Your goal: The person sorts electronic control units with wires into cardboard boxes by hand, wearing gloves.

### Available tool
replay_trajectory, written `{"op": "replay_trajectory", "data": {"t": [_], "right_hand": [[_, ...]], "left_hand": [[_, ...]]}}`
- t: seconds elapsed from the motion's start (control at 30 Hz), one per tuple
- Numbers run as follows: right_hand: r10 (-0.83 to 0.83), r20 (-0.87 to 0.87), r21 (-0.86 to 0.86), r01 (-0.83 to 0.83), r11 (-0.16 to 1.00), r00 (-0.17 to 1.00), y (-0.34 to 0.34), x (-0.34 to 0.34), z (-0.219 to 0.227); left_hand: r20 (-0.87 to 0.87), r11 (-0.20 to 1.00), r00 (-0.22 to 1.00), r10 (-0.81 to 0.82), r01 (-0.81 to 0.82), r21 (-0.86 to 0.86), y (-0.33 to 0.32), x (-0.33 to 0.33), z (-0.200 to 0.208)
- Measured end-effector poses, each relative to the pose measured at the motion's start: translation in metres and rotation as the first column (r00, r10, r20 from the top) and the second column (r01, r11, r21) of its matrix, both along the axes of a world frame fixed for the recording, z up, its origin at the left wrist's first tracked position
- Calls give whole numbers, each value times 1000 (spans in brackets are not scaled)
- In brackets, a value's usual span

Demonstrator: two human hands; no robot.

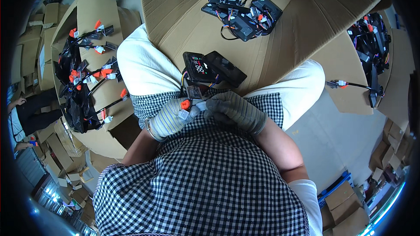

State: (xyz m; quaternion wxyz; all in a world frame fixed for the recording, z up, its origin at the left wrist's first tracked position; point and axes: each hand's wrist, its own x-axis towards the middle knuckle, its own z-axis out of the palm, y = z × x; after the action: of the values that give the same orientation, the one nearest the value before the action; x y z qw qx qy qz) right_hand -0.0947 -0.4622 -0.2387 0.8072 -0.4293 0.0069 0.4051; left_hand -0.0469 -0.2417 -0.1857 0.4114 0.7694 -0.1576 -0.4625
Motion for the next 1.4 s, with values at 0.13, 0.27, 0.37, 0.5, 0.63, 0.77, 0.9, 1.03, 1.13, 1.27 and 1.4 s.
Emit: {"op": "replay_trajectory", "data": {"t": [0.13, 0.27, 0.37, 0.5, 0.63, 0.77, 0.9, 1.03, 1.13, 1.27, 1.4], "right_hand": [[-104, 484, -108, 177, 978, 869, 12, 14, -16], [-177, 543, -4, 213, 977, 821, -6, 50, -13], [-396, 75, -359, 395, 846, 915, -25, 101, -31], [-476, 227, -669, 491, 558, 850, -18, 156, -192], [183, 364, -931, 350, 102, 913, -13, 180, -271], [-182, 284, -932, 316, 175, 941, -3, 186, -283], [-3, 149, -945, 144, 295, 989, -13, 187, -277], [-48, 141, -988, 144, 60, 989, -13, 177, -178], [105, 373, -909, 386, -160, 922, -15, 153, -148], [106, 585, -799, 594, -92, 804, -1, 124, -85], [564, 622, -724, 673, 151, 543, 33, 72, -70]], "left_hand": [[-51, 999, 998, 30, -31, -20, 9, 4, -18], [-134, 931, 974, 182, -215, -294, 1, 9, -21], [-245, 913, 886, 394, -409, -10, 13, 20, -17], [-385, 750, 698, 604, -661, -20, 8, 35, -22], [-269, 822, 792, 547, -570, -7, 22, 31, -46], [-279, 836, 812, 512, -546, -53, 23, 25, -50], [-170, 812, 821, 546, -568, -135, 28, 21, -74], [-374, 734, 712, 594, -670, -109, 11, 30, -54], [-402, 719, 697, 593, -683, -124, 12, 25, -59], [-150, 759, 782, 605, -624, -186, -1, 30, -57], [221, 838, 808, 546, -519, -168, -6, 36, -73]]}}
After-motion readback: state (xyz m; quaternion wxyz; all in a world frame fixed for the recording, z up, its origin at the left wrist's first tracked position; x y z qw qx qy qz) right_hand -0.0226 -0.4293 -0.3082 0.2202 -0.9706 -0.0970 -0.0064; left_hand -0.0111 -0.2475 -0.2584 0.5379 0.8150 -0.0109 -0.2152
